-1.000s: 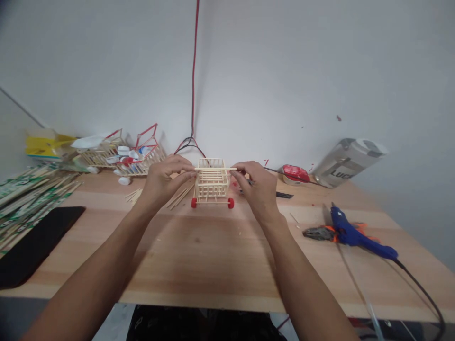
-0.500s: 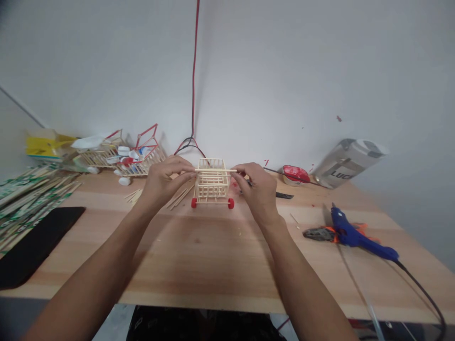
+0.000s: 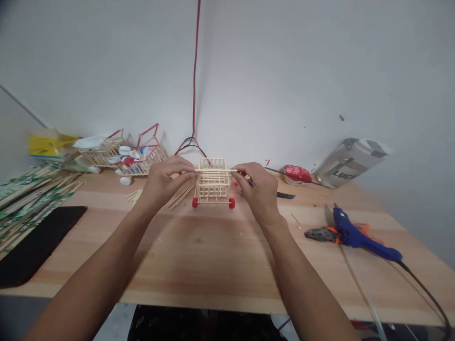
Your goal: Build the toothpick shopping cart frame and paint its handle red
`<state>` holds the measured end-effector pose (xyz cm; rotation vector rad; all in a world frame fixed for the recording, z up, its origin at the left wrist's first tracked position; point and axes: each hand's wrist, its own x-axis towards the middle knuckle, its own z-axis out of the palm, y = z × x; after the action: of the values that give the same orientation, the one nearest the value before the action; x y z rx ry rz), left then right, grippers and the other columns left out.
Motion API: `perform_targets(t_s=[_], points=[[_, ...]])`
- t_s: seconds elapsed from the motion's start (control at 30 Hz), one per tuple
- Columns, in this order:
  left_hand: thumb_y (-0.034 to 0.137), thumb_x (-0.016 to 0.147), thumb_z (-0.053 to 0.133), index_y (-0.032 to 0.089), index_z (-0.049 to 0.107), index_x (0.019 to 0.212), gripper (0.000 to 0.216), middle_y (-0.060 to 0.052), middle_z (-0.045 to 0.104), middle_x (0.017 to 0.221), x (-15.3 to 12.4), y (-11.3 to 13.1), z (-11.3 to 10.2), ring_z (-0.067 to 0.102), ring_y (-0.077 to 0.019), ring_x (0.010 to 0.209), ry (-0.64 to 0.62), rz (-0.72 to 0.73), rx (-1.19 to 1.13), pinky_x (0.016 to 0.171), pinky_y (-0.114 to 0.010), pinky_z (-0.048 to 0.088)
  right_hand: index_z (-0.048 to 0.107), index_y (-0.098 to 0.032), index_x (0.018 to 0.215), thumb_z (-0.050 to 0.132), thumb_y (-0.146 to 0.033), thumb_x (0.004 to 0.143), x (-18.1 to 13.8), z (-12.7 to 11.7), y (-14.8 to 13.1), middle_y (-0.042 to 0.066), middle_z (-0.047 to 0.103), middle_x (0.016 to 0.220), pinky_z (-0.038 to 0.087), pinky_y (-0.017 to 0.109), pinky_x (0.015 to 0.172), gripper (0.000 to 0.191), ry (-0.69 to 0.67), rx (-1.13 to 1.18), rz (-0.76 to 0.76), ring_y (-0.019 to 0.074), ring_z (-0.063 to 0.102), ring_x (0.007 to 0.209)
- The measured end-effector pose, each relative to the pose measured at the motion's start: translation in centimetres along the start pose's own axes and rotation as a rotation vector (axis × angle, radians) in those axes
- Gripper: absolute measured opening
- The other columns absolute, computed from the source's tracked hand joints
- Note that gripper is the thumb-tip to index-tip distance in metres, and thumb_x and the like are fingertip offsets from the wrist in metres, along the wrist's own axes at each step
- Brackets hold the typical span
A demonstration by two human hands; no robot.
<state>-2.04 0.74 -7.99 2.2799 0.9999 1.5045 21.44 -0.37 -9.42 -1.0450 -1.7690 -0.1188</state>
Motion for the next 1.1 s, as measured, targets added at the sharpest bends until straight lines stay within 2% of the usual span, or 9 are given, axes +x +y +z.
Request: perform_targets(t_s=[1.1], points=[[0.015,0.081,0.068,0.020,0.074,0.078,0.008,-0.002,0.074,0.082,-0.01,-0.13,0.10,0.066,-0.0140,0.079,0.020,0.030,0.028,0.075,-0.028,0.053,0.070,-0.021,0.088,0.063,-0.020,0.086,-0.01,0.11,-0.17,0.001,0.072,0.082,0.046,0.026,0.065,0.007,0.019,-0.020,0.000,0.0136,0.062,0.071]])
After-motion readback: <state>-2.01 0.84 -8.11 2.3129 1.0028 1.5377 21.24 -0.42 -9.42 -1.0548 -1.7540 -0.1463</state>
